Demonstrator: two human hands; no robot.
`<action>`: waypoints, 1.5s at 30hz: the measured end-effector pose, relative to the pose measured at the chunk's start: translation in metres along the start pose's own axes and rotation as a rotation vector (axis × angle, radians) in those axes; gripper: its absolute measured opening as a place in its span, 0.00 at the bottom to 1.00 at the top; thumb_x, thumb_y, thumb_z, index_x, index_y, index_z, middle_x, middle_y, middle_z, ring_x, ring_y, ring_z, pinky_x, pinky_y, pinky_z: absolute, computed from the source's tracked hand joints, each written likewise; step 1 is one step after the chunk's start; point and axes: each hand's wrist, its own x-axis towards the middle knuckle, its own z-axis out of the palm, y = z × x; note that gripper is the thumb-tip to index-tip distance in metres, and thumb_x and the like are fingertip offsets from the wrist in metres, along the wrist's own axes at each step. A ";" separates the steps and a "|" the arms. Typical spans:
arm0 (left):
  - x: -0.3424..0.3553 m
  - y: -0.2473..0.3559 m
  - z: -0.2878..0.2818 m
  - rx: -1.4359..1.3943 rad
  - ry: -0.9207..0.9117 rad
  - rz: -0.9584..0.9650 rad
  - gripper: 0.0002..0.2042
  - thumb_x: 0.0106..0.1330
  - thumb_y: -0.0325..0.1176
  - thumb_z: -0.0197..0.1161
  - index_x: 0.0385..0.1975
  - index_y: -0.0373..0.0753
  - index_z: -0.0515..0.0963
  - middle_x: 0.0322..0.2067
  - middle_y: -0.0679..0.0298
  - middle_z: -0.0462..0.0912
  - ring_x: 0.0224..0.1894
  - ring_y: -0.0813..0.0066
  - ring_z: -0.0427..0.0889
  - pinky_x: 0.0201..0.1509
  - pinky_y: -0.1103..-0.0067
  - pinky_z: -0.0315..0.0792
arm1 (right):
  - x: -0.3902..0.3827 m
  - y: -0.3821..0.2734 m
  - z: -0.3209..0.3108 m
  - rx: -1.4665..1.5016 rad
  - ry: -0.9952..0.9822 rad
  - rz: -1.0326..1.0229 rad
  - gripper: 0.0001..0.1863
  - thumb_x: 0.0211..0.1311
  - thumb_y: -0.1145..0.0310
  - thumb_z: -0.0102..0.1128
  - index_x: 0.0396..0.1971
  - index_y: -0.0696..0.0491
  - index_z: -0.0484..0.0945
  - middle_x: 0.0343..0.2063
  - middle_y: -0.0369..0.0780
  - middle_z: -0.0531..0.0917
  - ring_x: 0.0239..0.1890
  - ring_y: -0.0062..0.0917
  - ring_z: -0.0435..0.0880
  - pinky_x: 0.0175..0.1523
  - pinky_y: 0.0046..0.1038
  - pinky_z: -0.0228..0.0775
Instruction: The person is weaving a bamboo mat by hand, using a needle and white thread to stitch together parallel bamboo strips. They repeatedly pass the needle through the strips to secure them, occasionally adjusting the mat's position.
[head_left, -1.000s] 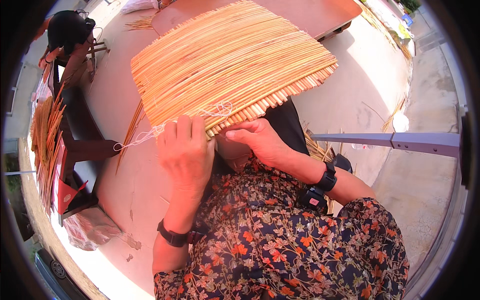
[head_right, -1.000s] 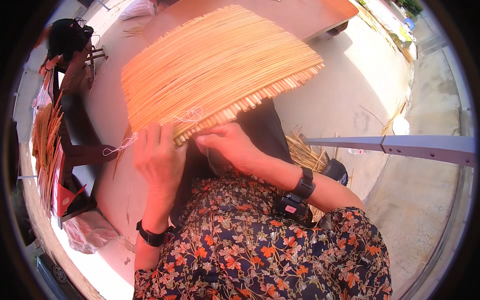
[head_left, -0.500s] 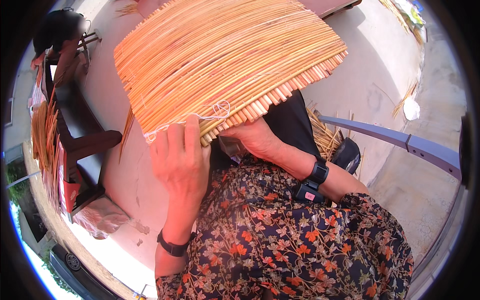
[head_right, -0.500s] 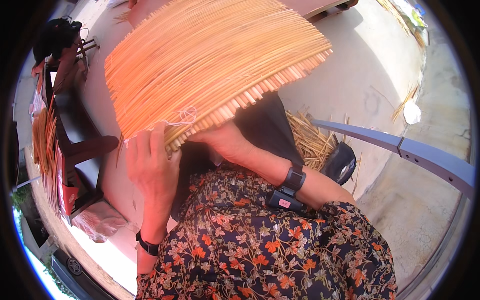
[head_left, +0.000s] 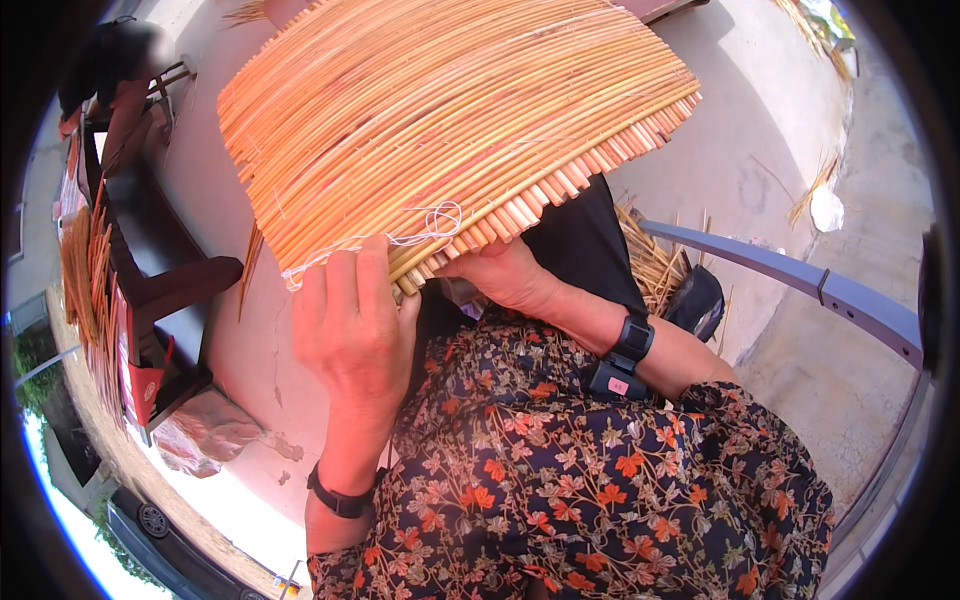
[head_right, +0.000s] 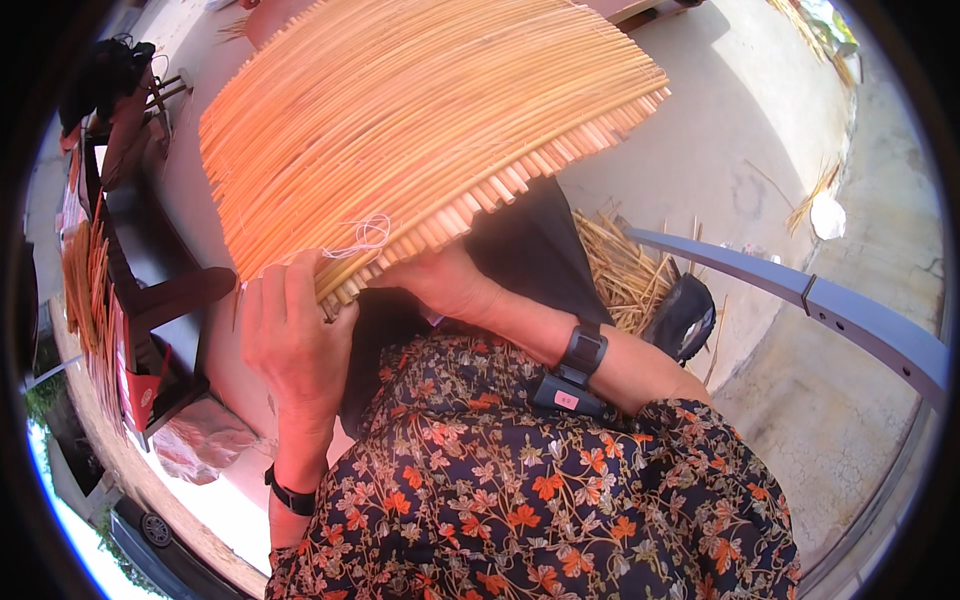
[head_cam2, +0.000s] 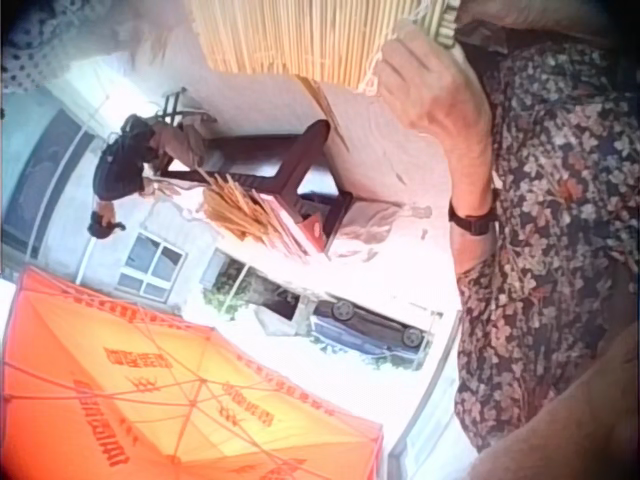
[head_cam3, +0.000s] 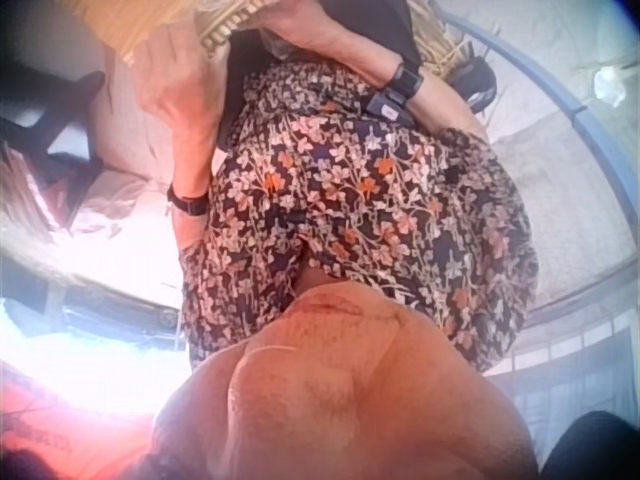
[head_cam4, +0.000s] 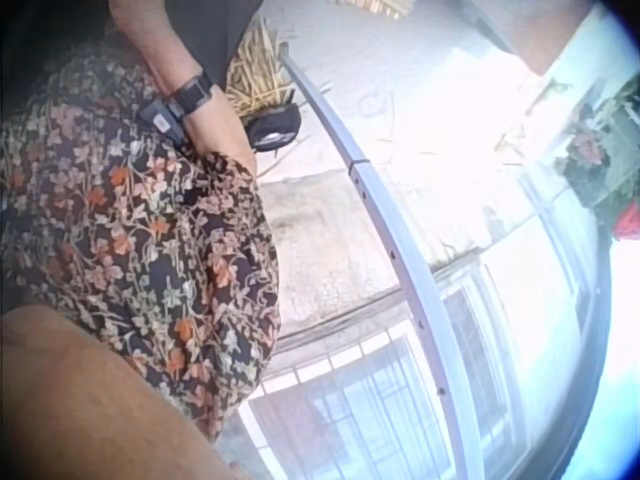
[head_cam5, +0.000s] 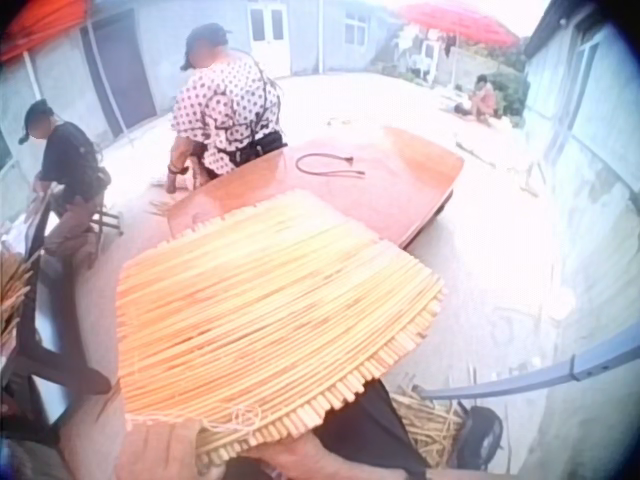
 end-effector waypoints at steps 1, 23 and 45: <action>0.001 0.000 -0.001 0.006 -0.005 0.002 0.31 0.35 0.30 0.77 0.47 0.41 0.78 0.32 0.65 0.74 0.36 0.65 0.76 0.36 0.70 0.69 | 0.000 0.002 -0.002 -0.057 -0.016 0.070 0.25 0.59 0.81 0.66 0.58 0.55 0.74 0.51 0.36 0.81 0.55 0.24 0.79 0.61 0.28 0.73; -0.049 -0.002 0.000 -1.569 -0.673 -0.754 0.20 0.67 0.44 0.67 0.44 0.32 0.79 0.37 0.58 0.82 0.29 0.73 0.79 0.27 0.81 0.72 | -0.020 -0.041 -0.014 -0.133 0.043 0.403 0.14 0.64 0.68 0.65 0.45 0.61 0.81 0.31 0.38 0.84 0.30 0.17 0.82 0.38 0.21 0.75; -0.026 0.020 0.057 -1.999 -0.111 -1.025 0.13 0.71 0.36 0.63 0.51 0.40 0.76 0.38 0.67 0.82 0.36 0.77 0.79 0.34 0.81 0.71 | -0.039 -0.095 -0.013 -0.904 0.189 -0.558 0.06 0.57 0.77 0.68 0.34 0.56 0.81 0.35 0.41 0.81 0.34 0.30 0.82 0.36 0.25 0.73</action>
